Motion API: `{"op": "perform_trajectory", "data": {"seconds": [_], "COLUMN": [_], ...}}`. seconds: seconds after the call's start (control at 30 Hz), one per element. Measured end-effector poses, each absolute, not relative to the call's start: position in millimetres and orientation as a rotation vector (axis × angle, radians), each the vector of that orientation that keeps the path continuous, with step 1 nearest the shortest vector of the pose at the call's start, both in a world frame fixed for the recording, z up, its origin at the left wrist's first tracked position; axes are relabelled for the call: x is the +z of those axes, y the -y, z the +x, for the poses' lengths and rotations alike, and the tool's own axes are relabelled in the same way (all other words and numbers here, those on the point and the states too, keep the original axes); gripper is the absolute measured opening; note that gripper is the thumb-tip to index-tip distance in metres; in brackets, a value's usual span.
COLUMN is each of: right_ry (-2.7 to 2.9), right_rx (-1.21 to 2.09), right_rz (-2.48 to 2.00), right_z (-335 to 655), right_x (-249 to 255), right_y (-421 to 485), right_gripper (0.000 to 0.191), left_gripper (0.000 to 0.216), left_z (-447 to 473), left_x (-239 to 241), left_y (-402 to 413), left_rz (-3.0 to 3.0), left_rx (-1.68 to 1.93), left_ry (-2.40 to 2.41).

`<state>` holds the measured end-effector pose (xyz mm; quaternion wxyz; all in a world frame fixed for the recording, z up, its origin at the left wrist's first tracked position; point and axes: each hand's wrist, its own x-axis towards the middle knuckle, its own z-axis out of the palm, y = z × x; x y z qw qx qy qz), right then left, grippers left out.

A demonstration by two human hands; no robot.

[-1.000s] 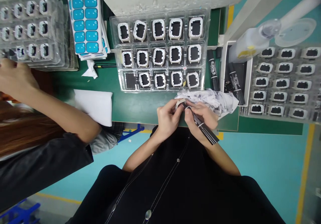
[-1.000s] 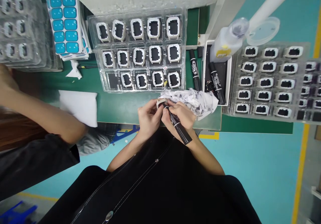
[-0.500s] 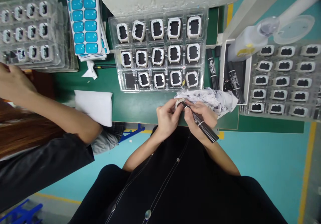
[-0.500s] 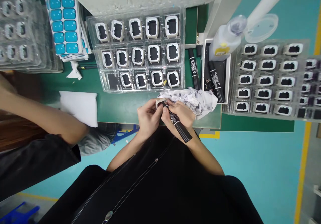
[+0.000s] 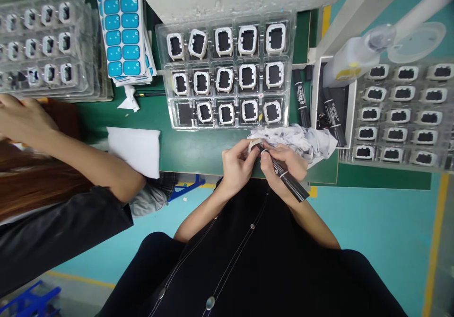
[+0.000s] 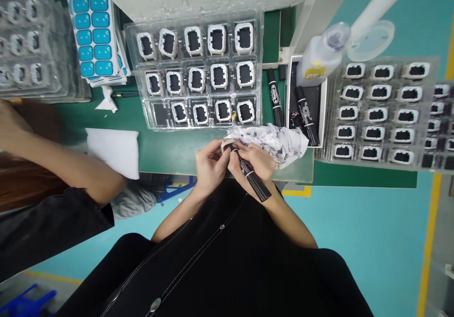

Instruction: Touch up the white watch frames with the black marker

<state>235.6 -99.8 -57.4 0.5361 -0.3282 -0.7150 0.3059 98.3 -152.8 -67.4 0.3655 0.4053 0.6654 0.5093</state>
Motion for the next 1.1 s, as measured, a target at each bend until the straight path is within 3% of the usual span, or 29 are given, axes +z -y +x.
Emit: {"op": "perform_trajectory", "data": {"seconds": [0.63, 0.83, 1.1], "right_ry": [1.678, 1.566, 1.555], "right_rx": [0.715, 0.906, 0.916], "right_rz": [-0.798, -0.859, -0.759], "right_z": [235, 238, 239], "right_x": [-57, -56, -60], "right_y": [102, 106, 105], "right_gripper": [0.02, 0.01, 0.014], "left_gripper": [0.024, 0.038, 0.043], "left_z": [98, 98, 87], "left_x": [-65, -56, -51], "left_y": [152, 145, 142], "left_rz": [0.964, 0.744, 0.696], "left_rx": [1.329, 1.372, 1.322], "left_ry": [-1.664, -1.478, -1.331]}}
